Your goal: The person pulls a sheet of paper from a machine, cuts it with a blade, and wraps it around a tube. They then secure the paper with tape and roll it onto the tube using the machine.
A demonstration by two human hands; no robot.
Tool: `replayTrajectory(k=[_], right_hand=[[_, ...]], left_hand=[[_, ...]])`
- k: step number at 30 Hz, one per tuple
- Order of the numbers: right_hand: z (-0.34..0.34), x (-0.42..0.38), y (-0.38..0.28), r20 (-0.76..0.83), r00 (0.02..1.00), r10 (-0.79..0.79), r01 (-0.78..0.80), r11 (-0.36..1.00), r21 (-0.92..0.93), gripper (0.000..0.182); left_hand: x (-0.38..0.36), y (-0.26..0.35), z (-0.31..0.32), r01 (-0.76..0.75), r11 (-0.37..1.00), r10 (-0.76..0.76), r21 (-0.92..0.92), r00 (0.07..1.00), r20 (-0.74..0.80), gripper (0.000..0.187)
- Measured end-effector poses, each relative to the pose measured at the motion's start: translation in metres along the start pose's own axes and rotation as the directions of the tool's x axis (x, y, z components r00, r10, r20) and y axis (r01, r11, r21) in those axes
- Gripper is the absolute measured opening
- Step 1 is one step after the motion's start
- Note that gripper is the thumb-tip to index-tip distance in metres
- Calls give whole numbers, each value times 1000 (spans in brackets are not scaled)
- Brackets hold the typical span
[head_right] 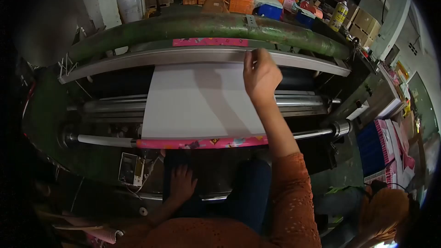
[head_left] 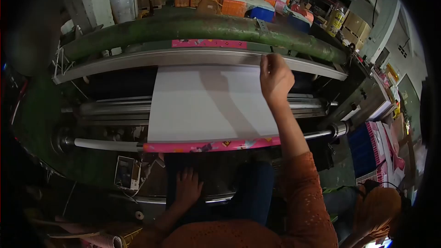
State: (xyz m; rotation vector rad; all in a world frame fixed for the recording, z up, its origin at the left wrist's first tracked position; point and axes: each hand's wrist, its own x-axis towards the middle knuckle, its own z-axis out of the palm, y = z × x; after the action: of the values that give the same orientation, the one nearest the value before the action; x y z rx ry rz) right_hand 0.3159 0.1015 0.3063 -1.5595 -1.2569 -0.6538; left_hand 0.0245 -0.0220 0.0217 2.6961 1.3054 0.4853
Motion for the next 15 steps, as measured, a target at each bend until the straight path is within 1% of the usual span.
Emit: replayTrajectory(k=[1, 3, 5, 6, 7, 9, 10, 12, 13, 14, 15], right_hand=[[1, 23, -3, 31, 998, 45, -38, 980, -196, 32], [2, 63, -8, 64, 977, 206, -159, 888, -432, 46], [7, 92, -5, 167, 931, 325, -216, 857, -467, 58], [20, 103, 11, 229, 922, 313, -197, 886, -419, 53], [30, 103, 16, 236, 921, 308, -190, 888, -419, 53], [35, 94, 14, 152, 949, 275, -253, 956, -150, 45], [39, 81, 13, 41, 986, 159, -156, 985, -68, 29], [29, 37, -2, 136, 990, -28, 0, 979, 206, 21], [23, 4, -17, 204, 978, -32, -39, 942, 333, 13], [11, -33, -28, 328, 940, -93, -82, 872, 483, 10], [-4, -70, -42, 445, 889, -109, -181, 807, 561, 5]], left_hand=[[1, -3, -2, 6, 1000, -6, 4, 1000, -12, 42], [2, -4, -5, -42, 999, 42, -8, 999, 9, 37], [3, -4, -7, -42, 999, 42, -27, 999, 8, 34], [4, -4, -8, -46, 998, 47, -43, 999, 15, 31], [4, -5, -7, -39, 998, 40, -48, 999, 16, 31], [4, -4, -5, -35, 998, 35, -48, 999, 2, 29], [4, -4, -6, -29, 998, 29, -53, 1000, 5, 29], [5, -4, -12, 67, 984, -62, -166, 998, 33, 22], [9, -5, -17, 75, 983, -70, -166, 997, 35, 22], [15, -7, -25, 244, 837, -172, -490, 967, 189, 21], [20, -8, -33, 413, 562, -207, -717, 909, 362, 21]])
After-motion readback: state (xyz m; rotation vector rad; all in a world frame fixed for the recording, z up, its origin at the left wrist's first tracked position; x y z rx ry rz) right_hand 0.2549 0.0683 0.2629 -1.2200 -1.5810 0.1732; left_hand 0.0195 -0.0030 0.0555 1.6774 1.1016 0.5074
